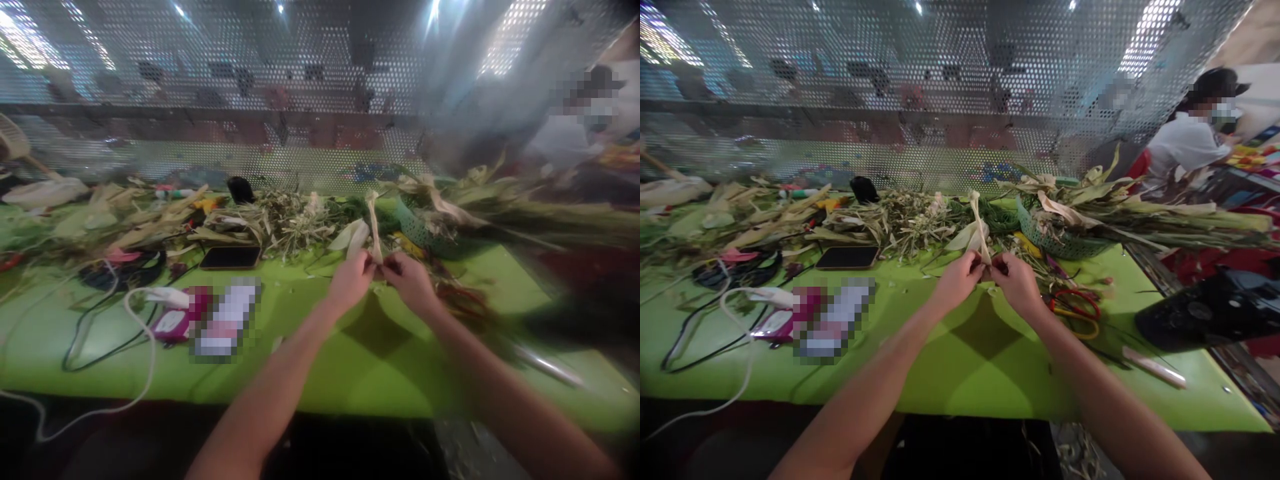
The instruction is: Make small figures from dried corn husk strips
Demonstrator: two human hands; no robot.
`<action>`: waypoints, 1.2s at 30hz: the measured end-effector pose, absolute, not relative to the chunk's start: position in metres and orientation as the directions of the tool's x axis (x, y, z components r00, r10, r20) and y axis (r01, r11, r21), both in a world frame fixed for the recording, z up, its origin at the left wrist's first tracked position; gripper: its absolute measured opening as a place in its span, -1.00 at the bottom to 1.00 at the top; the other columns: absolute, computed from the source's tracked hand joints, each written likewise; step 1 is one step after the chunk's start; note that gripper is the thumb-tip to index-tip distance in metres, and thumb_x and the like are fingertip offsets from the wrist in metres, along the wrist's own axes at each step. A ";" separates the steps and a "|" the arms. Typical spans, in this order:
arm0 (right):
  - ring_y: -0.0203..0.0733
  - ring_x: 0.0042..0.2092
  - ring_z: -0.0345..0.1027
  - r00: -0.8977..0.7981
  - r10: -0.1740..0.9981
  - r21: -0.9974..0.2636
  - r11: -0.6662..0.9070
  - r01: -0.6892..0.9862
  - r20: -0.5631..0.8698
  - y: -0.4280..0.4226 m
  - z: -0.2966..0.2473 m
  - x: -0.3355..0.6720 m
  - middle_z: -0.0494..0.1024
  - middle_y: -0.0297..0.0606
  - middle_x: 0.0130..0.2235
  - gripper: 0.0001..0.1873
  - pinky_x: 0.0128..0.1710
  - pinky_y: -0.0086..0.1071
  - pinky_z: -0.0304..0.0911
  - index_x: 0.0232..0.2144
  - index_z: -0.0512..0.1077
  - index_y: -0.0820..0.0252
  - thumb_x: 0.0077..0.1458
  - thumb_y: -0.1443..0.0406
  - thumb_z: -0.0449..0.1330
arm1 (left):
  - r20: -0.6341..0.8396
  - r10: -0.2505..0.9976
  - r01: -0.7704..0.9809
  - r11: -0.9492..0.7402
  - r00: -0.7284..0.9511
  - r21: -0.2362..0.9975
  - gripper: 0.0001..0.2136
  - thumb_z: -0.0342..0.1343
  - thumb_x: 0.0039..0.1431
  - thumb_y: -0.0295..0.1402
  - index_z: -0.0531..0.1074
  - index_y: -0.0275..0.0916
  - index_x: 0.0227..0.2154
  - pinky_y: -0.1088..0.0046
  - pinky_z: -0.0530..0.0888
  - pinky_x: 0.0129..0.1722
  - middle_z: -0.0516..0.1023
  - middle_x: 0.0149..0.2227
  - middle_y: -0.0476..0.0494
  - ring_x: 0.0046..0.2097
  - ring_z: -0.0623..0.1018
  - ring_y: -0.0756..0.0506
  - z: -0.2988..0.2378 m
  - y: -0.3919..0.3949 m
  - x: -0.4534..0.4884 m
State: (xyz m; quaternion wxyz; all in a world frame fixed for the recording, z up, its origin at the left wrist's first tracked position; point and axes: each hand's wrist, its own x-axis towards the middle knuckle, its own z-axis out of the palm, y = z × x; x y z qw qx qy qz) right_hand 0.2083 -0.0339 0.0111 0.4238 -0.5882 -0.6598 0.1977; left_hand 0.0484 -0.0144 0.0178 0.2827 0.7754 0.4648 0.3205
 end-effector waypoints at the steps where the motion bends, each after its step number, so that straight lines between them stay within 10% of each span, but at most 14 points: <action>1: -0.27 -0.48 0.22 0.057 0.943 -0.769 0.230 0.596 0.327 -0.034 0.011 0.208 0.47 -0.33 -0.50 -0.86 -0.46 -0.41 0.09 -0.48 0.39 0.18 -0.02 0.22 0.15 | 0.237 0.903 0.540 -0.407 0.357 0.737 -0.90 -0.01 0.25 -0.35 0.36 -0.22 -0.25 0.31 0.42 -0.19 0.56 -0.27 -0.19 -0.25 0.53 -0.14 0.018 -0.015 0.049; 28: -0.35 -0.51 0.26 -0.071 0.978 -0.969 0.205 0.139 0.197 -0.049 0.027 0.201 0.37 -0.43 -0.53 -0.72 -0.49 -0.43 0.24 -0.44 0.37 0.17 -0.02 0.14 0.35 | 0.207 0.977 0.193 -0.213 0.053 0.958 -0.98 0.14 0.06 -0.45 0.40 -0.25 -0.44 0.44 0.35 -0.31 0.47 -0.47 -0.03 -0.42 0.42 -0.02 -0.003 0.010 0.046; 36: -0.37 -0.58 0.15 0.003 0.931 -0.930 0.364 -0.050 0.364 -0.084 0.069 0.212 0.40 -0.39 -0.49 -0.80 -0.65 -0.45 0.04 -0.40 0.40 0.10 -0.03 0.22 0.37 | 0.149 0.976 0.142 -0.126 -0.161 0.982 -0.99 0.10 0.05 -0.43 0.38 -0.24 -0.44 0.44 0.37 -0.31 0.45 -0.48 -0.03 -0.42 0.42 -0.02 -0.019 0.049 0.010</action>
